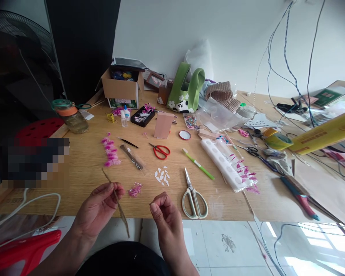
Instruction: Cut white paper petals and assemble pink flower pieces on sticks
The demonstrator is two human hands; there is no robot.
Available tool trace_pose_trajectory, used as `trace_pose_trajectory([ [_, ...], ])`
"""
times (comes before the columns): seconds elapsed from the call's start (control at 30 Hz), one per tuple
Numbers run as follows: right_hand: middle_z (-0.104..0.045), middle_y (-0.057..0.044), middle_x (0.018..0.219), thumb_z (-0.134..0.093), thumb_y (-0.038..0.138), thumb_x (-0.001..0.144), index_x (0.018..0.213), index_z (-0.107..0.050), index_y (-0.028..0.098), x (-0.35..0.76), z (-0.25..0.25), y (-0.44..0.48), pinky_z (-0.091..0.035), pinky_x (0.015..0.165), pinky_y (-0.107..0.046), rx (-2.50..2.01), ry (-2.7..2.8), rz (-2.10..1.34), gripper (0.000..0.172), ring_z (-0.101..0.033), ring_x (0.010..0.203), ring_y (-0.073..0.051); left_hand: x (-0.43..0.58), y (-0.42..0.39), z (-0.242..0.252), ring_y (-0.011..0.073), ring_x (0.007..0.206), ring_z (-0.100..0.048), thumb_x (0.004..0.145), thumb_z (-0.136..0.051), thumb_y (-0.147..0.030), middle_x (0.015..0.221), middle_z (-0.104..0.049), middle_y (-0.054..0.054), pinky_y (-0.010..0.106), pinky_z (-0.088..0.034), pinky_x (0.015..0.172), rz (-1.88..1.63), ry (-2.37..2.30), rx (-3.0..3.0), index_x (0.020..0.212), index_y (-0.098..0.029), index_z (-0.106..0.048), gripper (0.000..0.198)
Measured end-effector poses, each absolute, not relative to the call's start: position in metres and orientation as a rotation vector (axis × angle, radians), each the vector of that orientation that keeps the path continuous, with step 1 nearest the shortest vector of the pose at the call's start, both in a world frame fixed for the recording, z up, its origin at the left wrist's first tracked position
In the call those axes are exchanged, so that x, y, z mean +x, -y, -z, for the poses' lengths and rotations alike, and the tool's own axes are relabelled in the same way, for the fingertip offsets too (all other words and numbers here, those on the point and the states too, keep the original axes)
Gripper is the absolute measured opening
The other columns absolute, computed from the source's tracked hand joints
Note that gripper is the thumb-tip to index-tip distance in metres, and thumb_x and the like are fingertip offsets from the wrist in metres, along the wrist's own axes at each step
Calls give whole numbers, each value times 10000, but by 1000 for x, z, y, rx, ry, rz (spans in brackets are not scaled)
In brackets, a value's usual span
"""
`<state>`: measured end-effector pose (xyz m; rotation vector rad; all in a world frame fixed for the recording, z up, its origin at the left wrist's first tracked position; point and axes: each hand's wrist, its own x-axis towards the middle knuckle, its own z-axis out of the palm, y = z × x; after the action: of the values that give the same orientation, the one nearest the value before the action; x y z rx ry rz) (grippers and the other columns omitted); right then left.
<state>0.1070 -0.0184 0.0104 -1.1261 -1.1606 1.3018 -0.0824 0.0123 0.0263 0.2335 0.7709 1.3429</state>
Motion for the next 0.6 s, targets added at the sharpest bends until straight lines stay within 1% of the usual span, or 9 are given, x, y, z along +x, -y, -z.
trace_pose_trajectory([
  [0.17,-467,7,746,-572,422,896,772,-516,202,110,-14,19,-373,620,-257,-1254,1245,-1267,259,-443,702,-142,-84,-12,-27,141,684,-685,659,-829,-203,716,-753,46,231,-564,691,-1341,-797,379,680,-171,-779,64],
  [0.27,-473,12,724,-569,409,902,750,-515,202,114,-17,19,-377,629,-261,-1319,1326,-1183,263,-447,687,-138,-85,-12,-28,149,699,-678,707,-792,-208,735,-754,43,259,-553,704,-1337,-822,501,707,-180,-782,30],
  [0.4,-531,-6,763,-556,387,911,766,-550,205,125,-25,17,-409,680,-280,-1351,1497,-1121,233,-512,741,-156,-86,-11,-29,161,718,-672,745,-760,-237,753,-753,62,263,-527,693,-1294,-859,640,734,-175,-786,68],
  [0.5,-609,-37,843,-563,398,903,871,-626,212,135,-33,13,-442,727,-301,-1372,1593,-1103,199,-567,819,-187,-85,-10,-30,167,715,-667,750,-752,-245,742,-749,68,266,-516,681,-1252,-862,710,719,-177,-785,83],
  [0.6,-655,-57,941,-567,384,906,965,-659,231,137,-41,8,-455,798,-330,-1388,1592,-1003,188,-590,924,-214,-83,-8,-31,175,710,-658,757,-741,-243,739,-745,70,280,-514,674,-1205,-851,767,715,-177,-785,89],
])
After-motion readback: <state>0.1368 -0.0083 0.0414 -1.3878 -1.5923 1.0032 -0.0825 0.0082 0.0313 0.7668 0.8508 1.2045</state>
